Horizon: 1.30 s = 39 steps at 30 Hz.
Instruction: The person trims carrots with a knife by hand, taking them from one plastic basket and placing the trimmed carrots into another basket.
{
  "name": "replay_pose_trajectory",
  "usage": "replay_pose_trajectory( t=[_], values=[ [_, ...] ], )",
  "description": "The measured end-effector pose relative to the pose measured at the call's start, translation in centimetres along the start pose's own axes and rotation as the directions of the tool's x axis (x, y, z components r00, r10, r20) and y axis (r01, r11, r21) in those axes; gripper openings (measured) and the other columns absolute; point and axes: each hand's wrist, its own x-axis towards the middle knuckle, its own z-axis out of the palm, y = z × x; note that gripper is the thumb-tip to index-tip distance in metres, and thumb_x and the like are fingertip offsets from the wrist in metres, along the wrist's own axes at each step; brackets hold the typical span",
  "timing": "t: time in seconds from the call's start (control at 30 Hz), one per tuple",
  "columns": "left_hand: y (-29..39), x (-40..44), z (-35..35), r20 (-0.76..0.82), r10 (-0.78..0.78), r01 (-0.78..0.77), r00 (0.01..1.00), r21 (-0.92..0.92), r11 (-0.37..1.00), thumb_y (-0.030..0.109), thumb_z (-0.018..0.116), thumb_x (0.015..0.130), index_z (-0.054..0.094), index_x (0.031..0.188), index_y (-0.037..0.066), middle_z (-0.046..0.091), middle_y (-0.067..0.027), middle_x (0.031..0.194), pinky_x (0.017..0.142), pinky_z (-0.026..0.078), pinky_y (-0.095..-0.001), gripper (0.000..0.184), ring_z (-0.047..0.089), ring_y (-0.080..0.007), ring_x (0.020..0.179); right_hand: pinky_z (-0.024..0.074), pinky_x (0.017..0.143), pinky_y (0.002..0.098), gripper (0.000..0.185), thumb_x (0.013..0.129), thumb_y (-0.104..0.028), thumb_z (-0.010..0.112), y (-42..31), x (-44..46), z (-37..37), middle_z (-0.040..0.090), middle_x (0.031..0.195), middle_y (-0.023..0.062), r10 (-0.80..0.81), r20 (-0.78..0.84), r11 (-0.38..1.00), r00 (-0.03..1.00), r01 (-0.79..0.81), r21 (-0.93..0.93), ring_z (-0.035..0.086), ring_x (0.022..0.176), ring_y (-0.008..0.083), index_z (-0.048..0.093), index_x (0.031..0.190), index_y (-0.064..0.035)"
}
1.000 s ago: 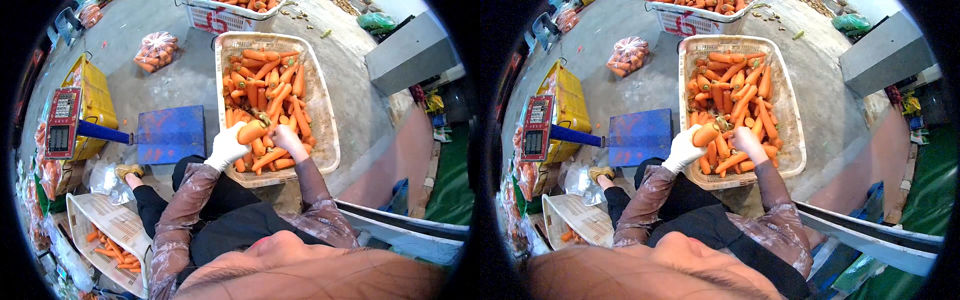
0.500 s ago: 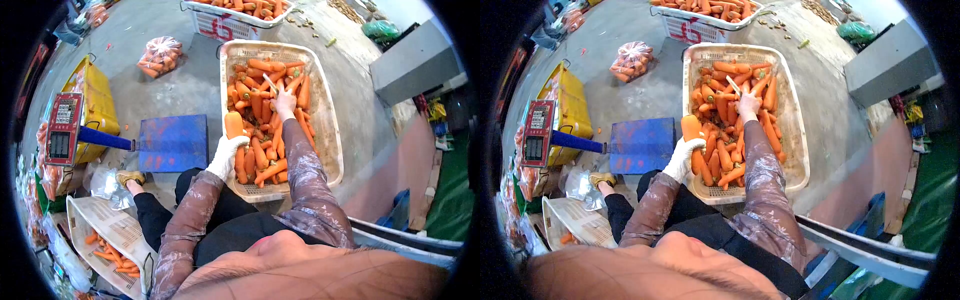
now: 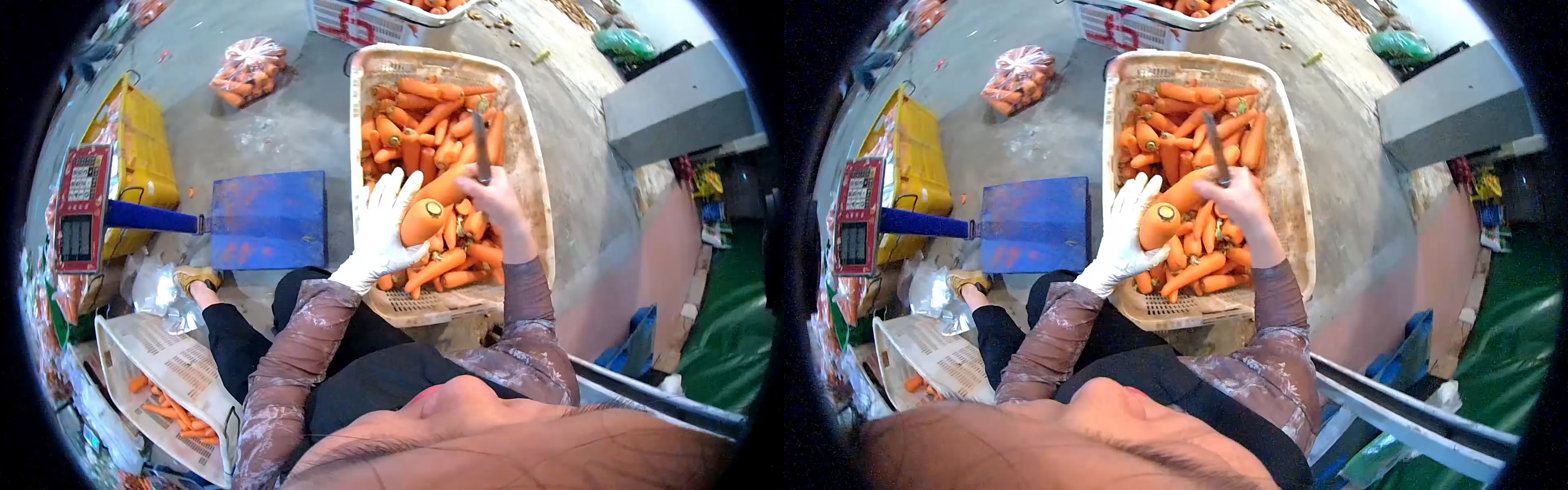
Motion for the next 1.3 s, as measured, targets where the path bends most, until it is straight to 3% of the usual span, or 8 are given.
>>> replay_pose_trajectory(
  t=[0.13, 0.27, 0.47, 0.53, 0.7, 1.07, 1.23, 1.3],
  values=[
    [-1.4, -1.6, 1.7, 0.428, -0.344, 0.512, 0.836, -0.833, 0.209, 0.016, 0.066, 0.073, 0.038, 0.133, 0.004, 0.055, -0.0106, 0.116, 0.094, 0.044, -0.0366, 0.067, 0.057, -0.0231, 0.102, 0.0347, 0.041, 0.0208, 0.030, 0.080, -0.027, 0.072, 4.5, 3.6, -0.2, 0.065, 0.073, 0.0053, 0.053, -0.064, 0.948, 0.997, -0.030, 0.318, 0.049, 0.045, 0.0066, 0.064, 0.089, 0.0009],
    [-3.2, -0.6, -0.4, 0.679, -0.458, 0.360, 0.573, -0.711, -0.604, 0.025, 0.061, 0.074, 0.054, 0.109, -0.002, 0.061, -0.0139, 0.089, 0.080, 0.051, -0.0343, 0.044, 0.060, -0.0252, 0.081, 0.0523, 0.074, 0.0406, 0.061, 0.069, -0.048, 0.075, 15.6, 8.9, 0.7, 0.066, 0.095, 0.0184, -0.031, -0.625, 0.545, 0.780, -0.512, -0.665, 0.065, 0.084, 0.0315, 0.057, 0.098, 0.0029],
    [-4.0, -0.4, -0.9, 0.554, -0.398, 0.241, 0.731, -0.755, -0.610, 0.033, 0.062, 0.066, 0.048, 0.120, -0.003, 0.060, -0.0191, 0.104, 0.092, 0.046, -0.0426, 0.066, 0.058, -0.0340, 0.097, 0.0505, 0.074, 0.0404, 0.046, 0.070, -0.035, 0.074, 16.5, 9.0, 1.4, 0.066, 0.091, 0.0183, -0.007, -0.633, 0.753, 0.774, -0.412, -0.513, 0.065, 0.087, 0.0319, 0.058, 0.090, 0.0038],
    [-3.5, -0.2, -0.8, 0.543, -0.427, 0.207, 0.723, -0.760, -0.616, 0.034, 0.061, 0.066, 0.045, 0.124, -0.002, 0.057, -0.0200, 0.111, 0.096, 0.044, -0.0441, 0.071, 0.056, -0.0349, 0.103, 0.0449, 0.052, 0.0307, 0.031, 0.074, -0.023, 0.071, 16.7, 7.7, 0.9, 0.057, 0.063, 0.0038, 0.342, -0.460, 0.937, 0.819, -0.262, 0.229, 0.054, 0.054, 0.0148, 0.057, 0.084, 0.0028],
    [-3.0, -0.6, -0.7, 0.576, -0.205, 0.331, 0.792, -0.686, -0.648, 0.029, 0.062, 0.066, 0.043, 0.128, 0.001, 0.056, -0.0187, 0.115, 0.098, 0.042, -0.0456, 0.071, 0.055, -0.0349, 0.106, 0.0363, 0.044, 0.0215, 0.029, 0.080, -0.017, 0.069, 10.4, -1.2, 4.3, 0.055, 0.067, -0.0015, 0.091, -0.165, 0.831, 0.982, 0.016, 0.556, 0.046, 0.049, 0.0047, 0.057, 0.099, 0.0025],
    [-1.9, -5.4, -2.0, 0.523, -0.047, 0.483, 0.851, -0.815, -0.321, 0.032, 0.067, 0.062, 0.033, 0.137, 0.003, 0.049, -0.0166, 0.130, 0.103, 0.037, -0.0433, 0.088, 0.049, -0.0309, 0.117, 0.0484, 0.059, 0.0294, 0.015, 0.078, -0.011, 0.068, 2.4, -9.0, 9.5, 0.063, 0.077, 0.0118, -0.684, -0.239, 0.708, 0.690, 0.547, -0.447, 0.062, 0.066, 0.0224, 0.065, 0.088, -0.0004],
    [0.0, -4.0, -3.2, 0.096, -0.028, 0.062, 0.995, -0.371, 0.927, 0.017, 0.074, 0.054, 0.051, 0.121, 0.011, 0.044, -0.0194, 0.121, 0.097, 0.039, -0.0418, 0.072, 0.046, -0.0383, 0.114, 0.0462, 0.050, 0.0328, 0.015, 0.078, -0.011, 0.067, -0.8, -9.4, 4.4, 0.055, 0.056, 0.0104, -0.601, -0.306, 0.685, 0.738, 0.279, -0.672, 0.057, 0.051, 0.0280, 0.055, 0.070, -0.0044],
    [1.4, -3.6, -3.6, 0.081, 0.106, -0.081, 0.991, -0.260, 0.962, 0.020, 0.075, 0.050, 0.056, 0.114, 0.012, 0.044, -0.0247, 0.116, 0.096, 0.039, -0.0447, 0.067, 0.044, -0.0438, 0.112, 0.0470, 0.050, 0.0382, 0.019, 0.078, -0.016, 0.064, -2.0, -9.5, 3.2, 0.058, 0.060, 0.0128, -0.653, -0.094, 0.426, 0.752, 0.261, -0.866, 0.060, 0.055, 0.0301, 0.052, 0.067, -0.0061]
  ],
)
